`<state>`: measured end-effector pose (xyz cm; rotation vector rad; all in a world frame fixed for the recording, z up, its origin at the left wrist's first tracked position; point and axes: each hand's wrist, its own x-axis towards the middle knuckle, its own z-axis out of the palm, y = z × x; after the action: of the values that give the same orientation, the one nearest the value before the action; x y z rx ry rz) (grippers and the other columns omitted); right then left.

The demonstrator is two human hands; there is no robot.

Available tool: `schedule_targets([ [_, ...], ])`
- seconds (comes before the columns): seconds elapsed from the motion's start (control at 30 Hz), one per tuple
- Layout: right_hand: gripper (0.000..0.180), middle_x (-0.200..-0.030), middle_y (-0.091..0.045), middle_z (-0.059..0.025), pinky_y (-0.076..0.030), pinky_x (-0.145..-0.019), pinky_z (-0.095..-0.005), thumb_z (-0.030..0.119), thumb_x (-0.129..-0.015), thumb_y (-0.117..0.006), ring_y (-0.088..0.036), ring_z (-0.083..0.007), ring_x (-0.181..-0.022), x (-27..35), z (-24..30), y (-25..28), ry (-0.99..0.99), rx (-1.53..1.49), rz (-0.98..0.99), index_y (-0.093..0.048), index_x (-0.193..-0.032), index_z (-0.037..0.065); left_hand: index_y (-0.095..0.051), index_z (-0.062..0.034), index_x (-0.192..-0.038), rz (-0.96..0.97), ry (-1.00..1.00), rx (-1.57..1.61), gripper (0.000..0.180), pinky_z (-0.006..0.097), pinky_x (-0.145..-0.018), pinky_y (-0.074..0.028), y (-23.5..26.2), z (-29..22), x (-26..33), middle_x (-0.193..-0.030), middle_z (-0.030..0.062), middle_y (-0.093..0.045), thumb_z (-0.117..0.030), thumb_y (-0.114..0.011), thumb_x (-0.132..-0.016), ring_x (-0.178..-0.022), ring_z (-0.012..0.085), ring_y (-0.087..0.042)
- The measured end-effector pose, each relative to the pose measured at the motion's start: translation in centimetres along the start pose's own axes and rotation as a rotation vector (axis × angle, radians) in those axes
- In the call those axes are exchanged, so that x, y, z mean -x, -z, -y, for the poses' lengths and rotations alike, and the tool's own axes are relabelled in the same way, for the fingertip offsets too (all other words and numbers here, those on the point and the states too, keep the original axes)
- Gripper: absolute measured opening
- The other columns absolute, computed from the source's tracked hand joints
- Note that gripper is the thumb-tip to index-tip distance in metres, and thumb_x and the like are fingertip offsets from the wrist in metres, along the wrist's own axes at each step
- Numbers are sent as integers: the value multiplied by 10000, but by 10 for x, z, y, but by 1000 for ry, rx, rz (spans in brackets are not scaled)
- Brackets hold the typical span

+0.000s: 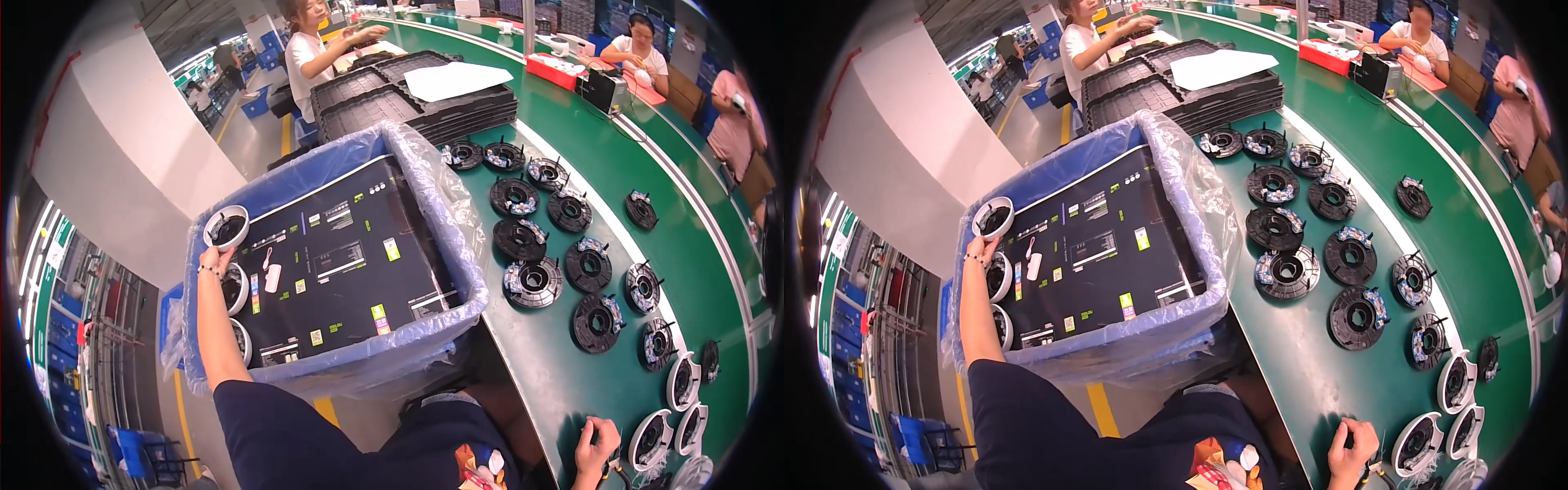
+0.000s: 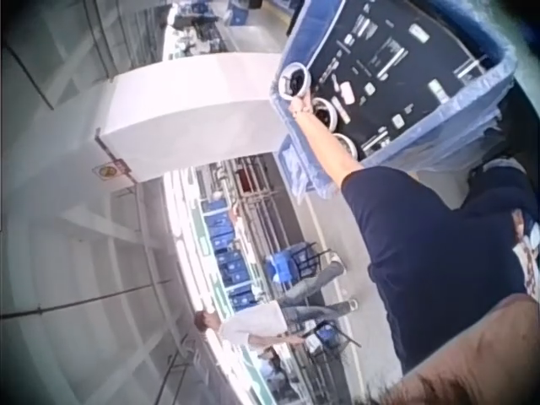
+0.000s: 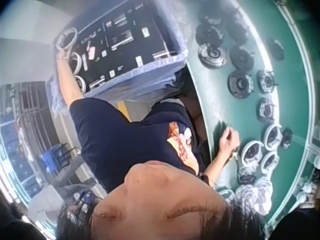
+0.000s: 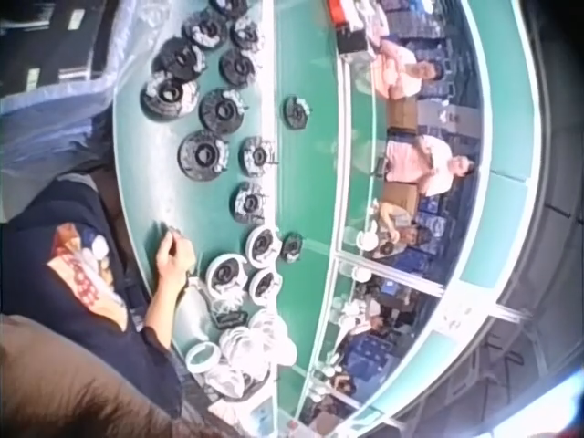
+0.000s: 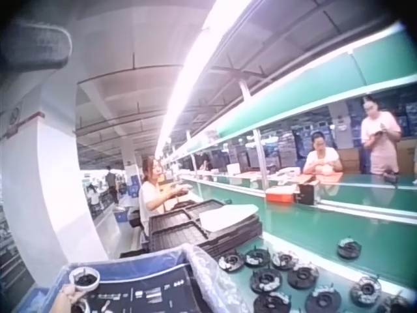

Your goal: Assembling electronic internal components into circular light fixture housings on a factory production line.

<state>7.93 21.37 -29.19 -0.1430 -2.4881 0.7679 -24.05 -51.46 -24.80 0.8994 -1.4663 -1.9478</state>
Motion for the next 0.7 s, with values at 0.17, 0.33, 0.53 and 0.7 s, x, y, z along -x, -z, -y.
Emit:
schedule_targets([
  [0.17, 30, -618, -530, -100, -352, -487, -324, -2, -680, -555, -486, -256, -531, 3, -7, 0, -29, 9, 13, -542, -701, 15, -359, 123, -1148, 69, 188, -21, 389, 319, -719, -534, 4, 6, -7, -1067, 258, -454, 93, -296, -765, -890, 372, -536],
  [0.33, 29, -613, -527, -96, -350, -483, -317, -8, -683, -550, -480, -248, -526, 2, -8, 1, -49, 1, 15, -547, -700, 15, -362, 71, -1181, 68, 259, -133, 411, 318, -660, -550, 16, -2, -9, -1087, 249, -453, 63, -278, -778, -881, 388, -542],
  [0.53, 30, -605, -519, -93, -341, -477, -312, -10, -683, -550, -475, -243, -522, 2, -8, 3, -35, -7, 19, -546, -702, 14, -387, 13, -1189, -33, 303, -85, 382, 324, -642, -554, 26, -2, -6, -1093, 241, -458, 2, -289, -820, -875, 387, -545],
  [0.7, 27, -573, -512, -87, -345, -478, -301, -5, -702, -546, -479, -224, -505, 1, -2, 0, -27, 5, 20, -536, -682, 10, -413, 51, -1140, -154, 61, -72, 340, 363, -659, -551, 29, -2, 2, -1100, 225, -455, -4, -325, -816, -905, 350, -540],
])
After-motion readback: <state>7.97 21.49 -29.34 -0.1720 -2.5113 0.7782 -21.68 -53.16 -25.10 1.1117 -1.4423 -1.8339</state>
